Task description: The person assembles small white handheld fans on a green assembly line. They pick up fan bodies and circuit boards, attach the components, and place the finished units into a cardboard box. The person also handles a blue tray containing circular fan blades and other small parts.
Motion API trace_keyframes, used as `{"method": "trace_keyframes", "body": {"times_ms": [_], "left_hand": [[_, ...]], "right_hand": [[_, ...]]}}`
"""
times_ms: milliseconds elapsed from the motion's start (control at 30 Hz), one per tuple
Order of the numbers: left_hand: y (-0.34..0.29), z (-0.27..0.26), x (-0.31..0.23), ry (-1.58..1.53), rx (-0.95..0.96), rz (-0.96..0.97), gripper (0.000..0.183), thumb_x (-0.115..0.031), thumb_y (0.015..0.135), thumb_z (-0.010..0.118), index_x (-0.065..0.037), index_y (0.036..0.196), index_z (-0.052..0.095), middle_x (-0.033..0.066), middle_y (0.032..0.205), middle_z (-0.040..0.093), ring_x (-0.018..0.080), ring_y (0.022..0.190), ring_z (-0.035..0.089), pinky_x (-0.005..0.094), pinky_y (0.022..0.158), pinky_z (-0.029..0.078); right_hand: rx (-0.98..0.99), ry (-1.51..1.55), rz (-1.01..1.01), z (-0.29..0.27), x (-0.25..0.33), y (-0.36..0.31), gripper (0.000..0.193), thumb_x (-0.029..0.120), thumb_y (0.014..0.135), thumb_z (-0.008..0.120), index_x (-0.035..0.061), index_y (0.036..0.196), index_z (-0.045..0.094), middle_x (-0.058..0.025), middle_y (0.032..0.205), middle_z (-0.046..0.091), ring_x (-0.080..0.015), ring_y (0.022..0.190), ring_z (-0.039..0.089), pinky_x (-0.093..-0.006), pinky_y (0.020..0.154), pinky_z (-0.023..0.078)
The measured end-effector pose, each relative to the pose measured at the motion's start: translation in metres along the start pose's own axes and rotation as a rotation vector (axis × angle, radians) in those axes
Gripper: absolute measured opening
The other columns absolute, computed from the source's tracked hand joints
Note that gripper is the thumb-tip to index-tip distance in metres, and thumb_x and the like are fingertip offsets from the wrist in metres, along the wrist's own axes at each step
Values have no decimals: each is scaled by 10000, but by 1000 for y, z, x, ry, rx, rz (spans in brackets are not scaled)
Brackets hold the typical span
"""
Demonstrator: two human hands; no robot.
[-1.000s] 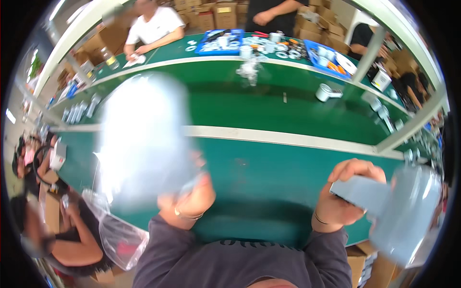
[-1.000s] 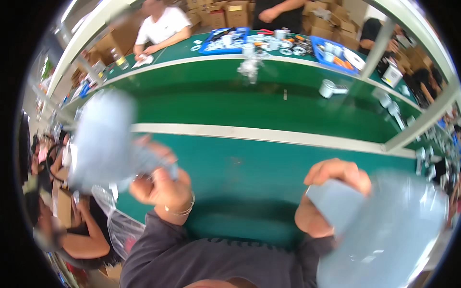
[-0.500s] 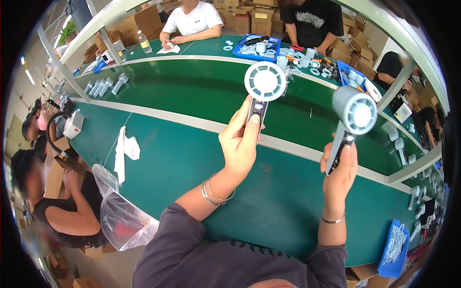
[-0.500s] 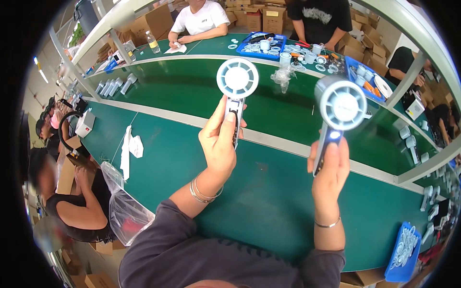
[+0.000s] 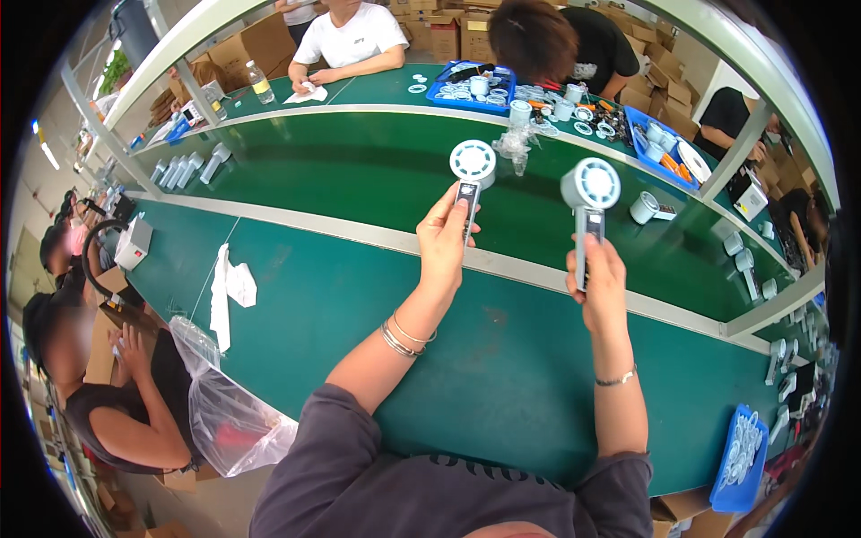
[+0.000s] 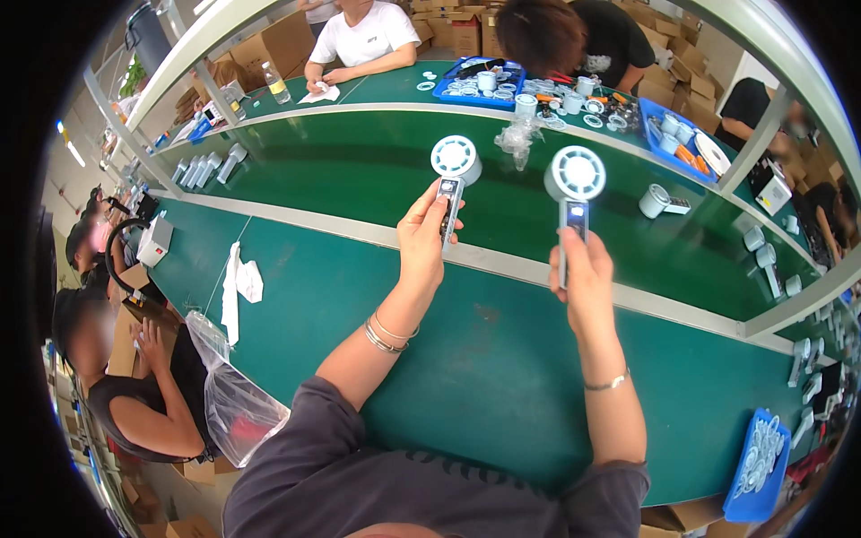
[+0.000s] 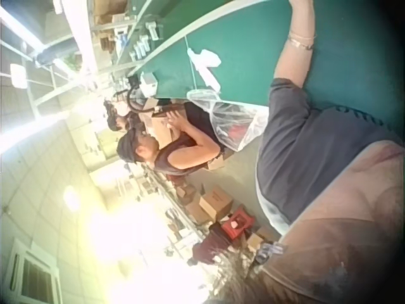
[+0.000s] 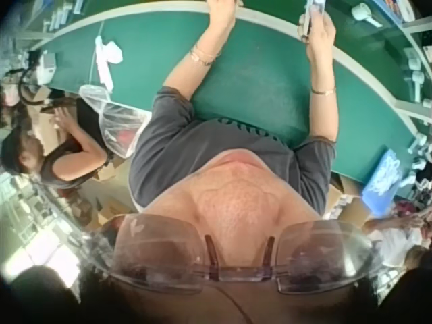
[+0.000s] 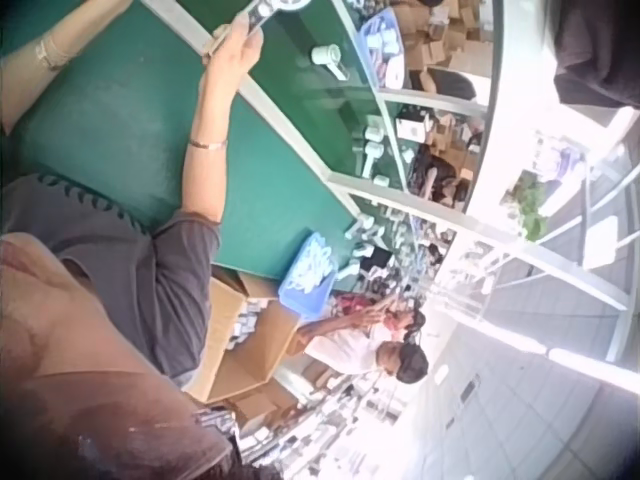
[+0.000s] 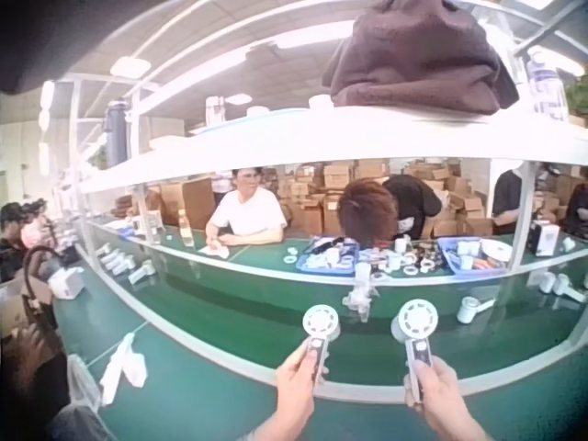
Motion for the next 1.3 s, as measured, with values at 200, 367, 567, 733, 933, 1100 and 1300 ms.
{"method": "trace_keyframes", "body": {"times_ms": [200, 367, 567, 733, 933, 1100, 1300], "left_hand": [[42, -16, 53, 129, -54, -43, 444, -110, 808, 680, -18, 1218, 538, 27, 881, 627, 84, 633, 570, 202, 495, 442], [87, -27, 85, 195, -63, 20, 401, -75, 769, 697, 36, 1135, 573, 50, 836, 651, 92, 653, 588, 215, 570, 454], [124, -26, 94, 470, -26, 158, 309, -108, 793, 660, 76, 1038, 621, 86, 826, 662, 126, 685, 586, 251, 631, 455], [132, -43, 89, 1062, -57, 278, 347, -293, 737, 666, 3, 917, 679, 189, 699, 632, 300, 630, 621, 366, 626, 484], [106, -27, 43, 1176, -205, 711, 254, -167, 734, 650, 11, 915, 655, 190, 890, 639, 356, 861, 588, 437, 768, 454], [72, 4, 22, 999, -165, 867, 240, -53, 729, 642, -35, 968, 630, 121, 994, 576, 293, 897, 520, 384, 799, 421], [55, 14, 16, 935, -14, 940, 226, -3, 714, 639, -37, 938, 648, 89, 967, 567, 258, 799, 525, 350, 668, 452]], "right_hand": [[44, -225, 185, 10, -61, 81, 302, 262, 801, 644, -1, 892, 526, -28, 643, 501, -102, 500, 511, -242, 372, 364], [-52, -566, 130, 19, -74, 134, 355, 355, 756, 583, 2, 786, 603, -128, 693, 620, -263, 632, 633, -375, 540, 510], [-75, -1153, -120, 29, -87, 175, 416, 383, 764, 583, 2, 913, 658, -200, 923, 622, -332, 886, 623, -405, 767, 506], [-153, -1322, -336, 24, -79, 181, 341, 338, 778, 565, 22, 844, 674, -188, 928, 606, -304, 865, 604, -386, 742, 512], [-139, -1827, -506, -47, -10, 207, 484, 96, 645, 652, 88, 1122, 570, -157, 1157, 523, -314, 1118, 483, -422, 913, 440], [-94, -1855, 53, -186, -47, 255, 825, 60, 687, 663, 215, 1404, 286, -163, 1376, 353, -361, 1257, 373, -466, 1003, 380], [10, -2029, -287, -149, -50, 238, 700, -71, 648, 648, 101, 1264, 362, -151, 1171, 462, -340, 1114, 486, -422, 889, 481]]}}
Point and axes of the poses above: each hand's wrist, its own y-axis towards the middle knuckle, its own z-axis out of the palm, x = y × z, the point moved 7 cm from there along y, towards the middle knuckle
